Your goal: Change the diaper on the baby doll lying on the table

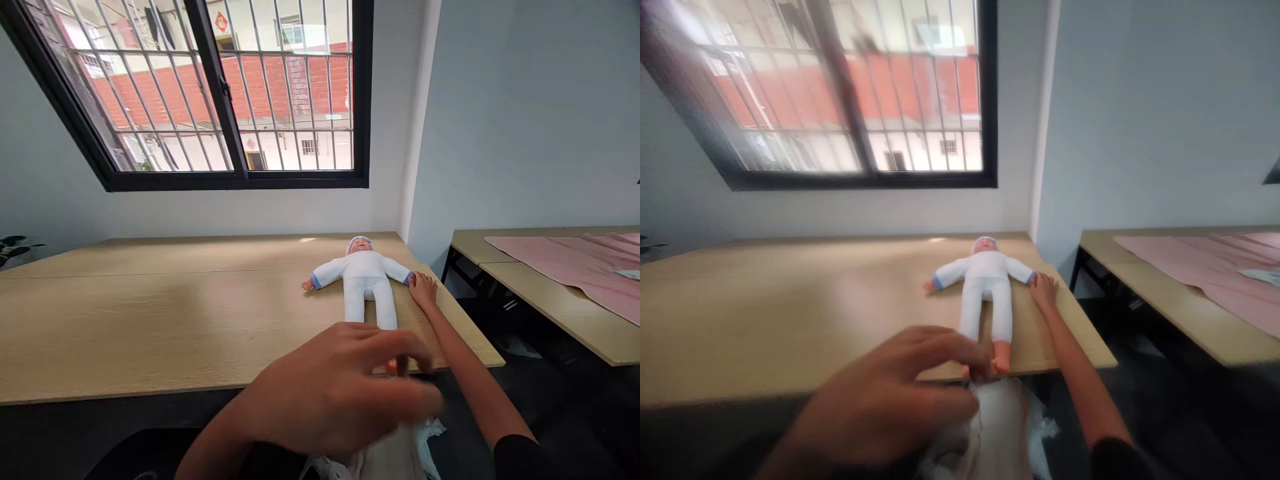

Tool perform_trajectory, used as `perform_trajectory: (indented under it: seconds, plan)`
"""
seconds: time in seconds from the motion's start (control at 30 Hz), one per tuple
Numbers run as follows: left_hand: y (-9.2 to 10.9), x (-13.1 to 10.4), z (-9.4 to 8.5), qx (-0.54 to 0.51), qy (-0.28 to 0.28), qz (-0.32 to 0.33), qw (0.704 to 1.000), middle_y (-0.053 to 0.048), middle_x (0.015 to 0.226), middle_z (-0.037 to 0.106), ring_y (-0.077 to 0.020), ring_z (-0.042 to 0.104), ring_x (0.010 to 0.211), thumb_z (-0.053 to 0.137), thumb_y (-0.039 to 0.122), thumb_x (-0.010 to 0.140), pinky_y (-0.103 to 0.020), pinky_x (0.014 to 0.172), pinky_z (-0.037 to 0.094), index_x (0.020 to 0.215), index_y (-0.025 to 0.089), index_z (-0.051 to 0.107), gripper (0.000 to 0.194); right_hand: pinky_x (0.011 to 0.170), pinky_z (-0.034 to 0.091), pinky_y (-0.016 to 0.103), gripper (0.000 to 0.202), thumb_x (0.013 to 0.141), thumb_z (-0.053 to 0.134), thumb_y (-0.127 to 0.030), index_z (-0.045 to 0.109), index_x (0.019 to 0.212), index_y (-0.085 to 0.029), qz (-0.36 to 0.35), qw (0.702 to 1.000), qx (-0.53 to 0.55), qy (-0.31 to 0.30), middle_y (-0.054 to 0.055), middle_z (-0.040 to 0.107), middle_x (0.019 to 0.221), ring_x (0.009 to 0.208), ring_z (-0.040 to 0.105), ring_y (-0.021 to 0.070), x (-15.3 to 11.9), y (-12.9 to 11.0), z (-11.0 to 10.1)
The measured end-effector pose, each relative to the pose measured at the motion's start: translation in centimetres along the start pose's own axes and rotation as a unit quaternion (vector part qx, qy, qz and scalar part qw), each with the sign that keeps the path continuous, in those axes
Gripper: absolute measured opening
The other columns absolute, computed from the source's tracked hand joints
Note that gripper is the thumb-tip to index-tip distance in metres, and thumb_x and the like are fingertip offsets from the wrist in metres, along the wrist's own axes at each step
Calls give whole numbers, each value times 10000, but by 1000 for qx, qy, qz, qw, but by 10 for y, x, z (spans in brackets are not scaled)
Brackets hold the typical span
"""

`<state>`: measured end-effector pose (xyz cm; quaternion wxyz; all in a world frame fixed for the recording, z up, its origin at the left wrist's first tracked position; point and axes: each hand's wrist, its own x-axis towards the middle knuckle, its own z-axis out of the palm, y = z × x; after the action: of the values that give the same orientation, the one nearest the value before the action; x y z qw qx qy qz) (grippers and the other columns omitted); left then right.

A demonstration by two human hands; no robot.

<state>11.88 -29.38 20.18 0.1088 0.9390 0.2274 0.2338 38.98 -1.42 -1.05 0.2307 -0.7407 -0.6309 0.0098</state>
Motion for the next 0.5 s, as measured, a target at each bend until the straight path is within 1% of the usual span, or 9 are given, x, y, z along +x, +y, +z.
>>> perform_trajectory:
  seconds: [0.07, 0.13, 0.23, 0.3, 0.33, 0.4, 0.43, 0.47, 0.5]
  plan:
    - [-25, 1, 21, -37, -22, -41, 998, -43, 993, 661, -161, 614, 869, 378, 257, 984, -266, 805, 483, 1047, 231, 642, 272, 1051, 254, 419, 395, 995, 359, -301, 540, 1311, -148, 5, 1000, 0, 7, 142, 572, 1349, 1233, 456, 292, 1, 1, 2]
    - [-52, -5, 46, -59, -23, -131, 989, -37, 945, 660, -170, 610, 851, 337, 277, 997, -282, 787, 480, 999, 218, 626, 296, 1064, 250, 434, 388, 990, 370, -293, 546, 1307, -156, 8, 1000, 1, 8, 138, 578, 1341, 1234, 462, 291, 2, 1, 4]
    - [-85, -24, 86, -82, 48, -240, 966, -51, 967, 659, -196, 611, 888, 356, 318, 993, -322, 817, 486, 985, 211, 603, 270, 1078, 245, 470, 381, 977, 387, -277, 558, 1296, -157, 17, 1000, 8, 4, 148, 575, 1336, 1235, 464, 300, 3, -4, 0]
    - [-101, -39, 109, -100, 110, -278, 949, -67, 1039, 661, -219, 615, 966, 415, 338, 974, -355, 878, 485, 1058, 217, 587, 227, 1074, 261, 489, 369, 947, 435, -265, 580, 1264, -143, 29, 999, 22, 23, 169, 571, 1322, 1234, 462, 319, 0, -12, -9]
    - [-106, -46, 119, -114, 135, -290, 941, -73, 1075, 661, -228, 617, 997, 440, 349, 965, -366, 900, 485, 1102, 222, 577, 231, 1071, 276, 490, 362, 930, 459, -262, 592, 1241, -133, 28, 998, 39, 48, 181, 568, 1313, 1235, 460, 327, -4, -17, -17]
    - [-114, -62, 136, -144, 173, -308, 924, -76, 1112, 664, -234, 626, 1023, 477, 367, 953, -369, 920, 490, 1150, 230, 567, 256, 1062, 323, 466, 351, 918, 471, -269, 601, 1211, -125, -13, 986, 106, 125, 190, 564, 1298, 1230, 476, 316, -25, -25, -37]
    - [-116, -70, 142, -158, 188, -315, 917, -72, 1104, 670, -233, 634, 1016, 493, 372, 947, -358, 914, 496, 1143, 233, 575, 253, 1072, 332, 465, 351, 929, 459, -295, 594, 1211, -135, -53, 971, 154, 177, 182, 561, 1300, 1245, 472, 308, -42, -28, -48]
    - [-118, -79, 147, -167, 205, -322, 909, -66, 1083, 679, -230, 643, 1001, 508, 370, 941, -344, 907, 501, 1117, 236, 592, 237, 1072, 351, 461, 350, 939, 459, -338, 588, 1206, -151, -99, 951, 205, 209, 166, 571, 1285, 1244, 480, 297, -64, -31, -59]
    - [-118, -87, 152, -175, 219, -326, 903, -60, 1052, 688, -226, 651, 978, 527, 366, 933, -326, 893, 507, 1081, 238, 614, 214, 1054, 386, 449, 343, 943, 476, -382, 586, 1195, -176, -132, 934, 255, 214, 142, 593, 1251, 1214, 510, 285, -91, -32, -70]
